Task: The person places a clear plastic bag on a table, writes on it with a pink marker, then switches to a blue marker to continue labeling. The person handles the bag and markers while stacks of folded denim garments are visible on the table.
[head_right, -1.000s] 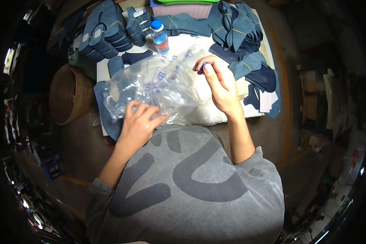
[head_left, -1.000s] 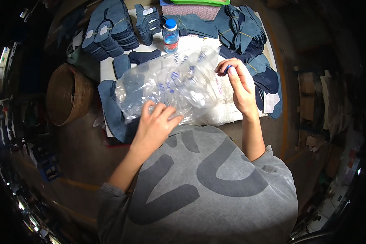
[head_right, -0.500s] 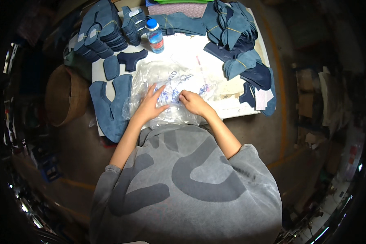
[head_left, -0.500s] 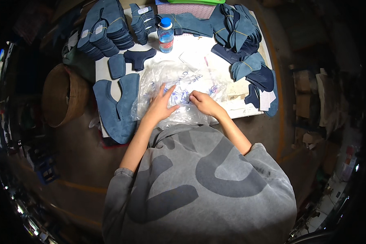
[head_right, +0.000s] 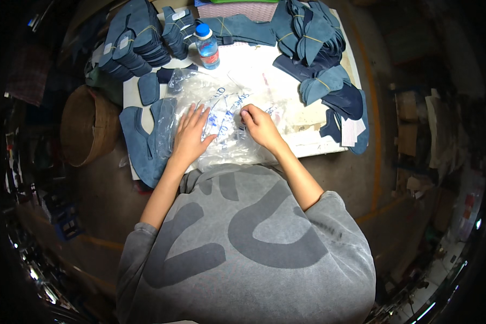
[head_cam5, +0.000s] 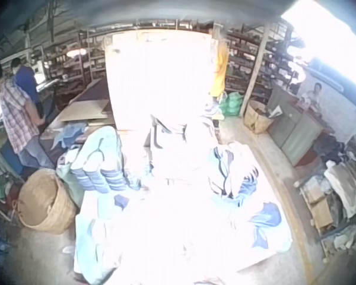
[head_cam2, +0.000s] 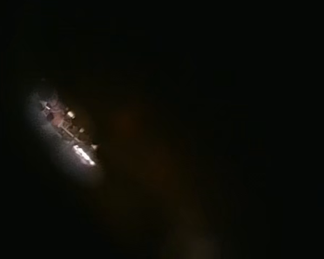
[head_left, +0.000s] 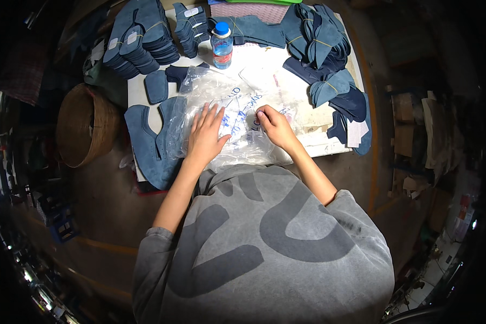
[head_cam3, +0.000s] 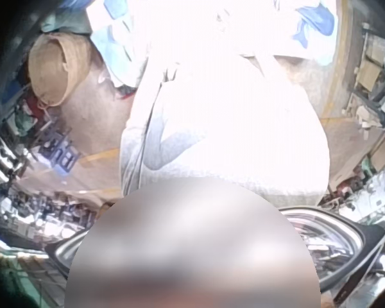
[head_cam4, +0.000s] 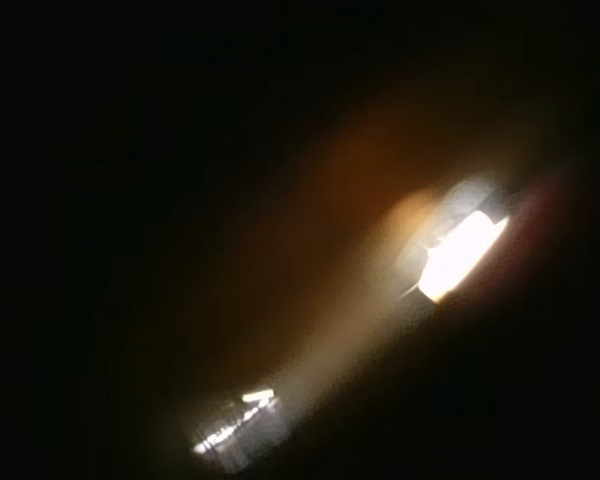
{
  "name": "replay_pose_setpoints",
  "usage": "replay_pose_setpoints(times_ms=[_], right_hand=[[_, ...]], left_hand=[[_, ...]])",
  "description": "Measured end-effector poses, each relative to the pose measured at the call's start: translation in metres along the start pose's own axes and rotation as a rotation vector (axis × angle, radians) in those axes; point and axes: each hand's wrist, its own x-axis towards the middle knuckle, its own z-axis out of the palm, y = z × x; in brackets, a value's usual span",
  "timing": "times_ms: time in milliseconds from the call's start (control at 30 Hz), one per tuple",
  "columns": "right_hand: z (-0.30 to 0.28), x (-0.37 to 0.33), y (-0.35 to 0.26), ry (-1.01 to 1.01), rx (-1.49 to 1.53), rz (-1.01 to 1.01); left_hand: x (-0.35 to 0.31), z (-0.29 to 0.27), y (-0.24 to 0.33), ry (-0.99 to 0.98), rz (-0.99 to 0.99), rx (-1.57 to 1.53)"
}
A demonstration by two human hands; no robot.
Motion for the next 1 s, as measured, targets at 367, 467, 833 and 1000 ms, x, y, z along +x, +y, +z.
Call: replay_pose_setpoints(times_ms=[367, 467, 833, 1000], right_hand=[[0.011, -0.001, 0.018, -0.565, -0.142, 0.248], [0.012, 0.010, 0.007, -0.289, -0.090, 0.161], [0.044, 0.038, 0.000, -0.207, -0.316, -0.223], [0.050, 0.030, 0.018, 0.028, -0.461, -0.464]], left_hand=[[0.016, 0.030, -0.014, -0.219, -0.007, -0.005], [0.016, 0.033, -0.015, -0.201, 0.017, 0.000], [0.017, 0.034, -0.019, -0.243, -0.013, 0.028], [0.017, 0.034, -0.019, -0.288, -0.024, 0.047]])
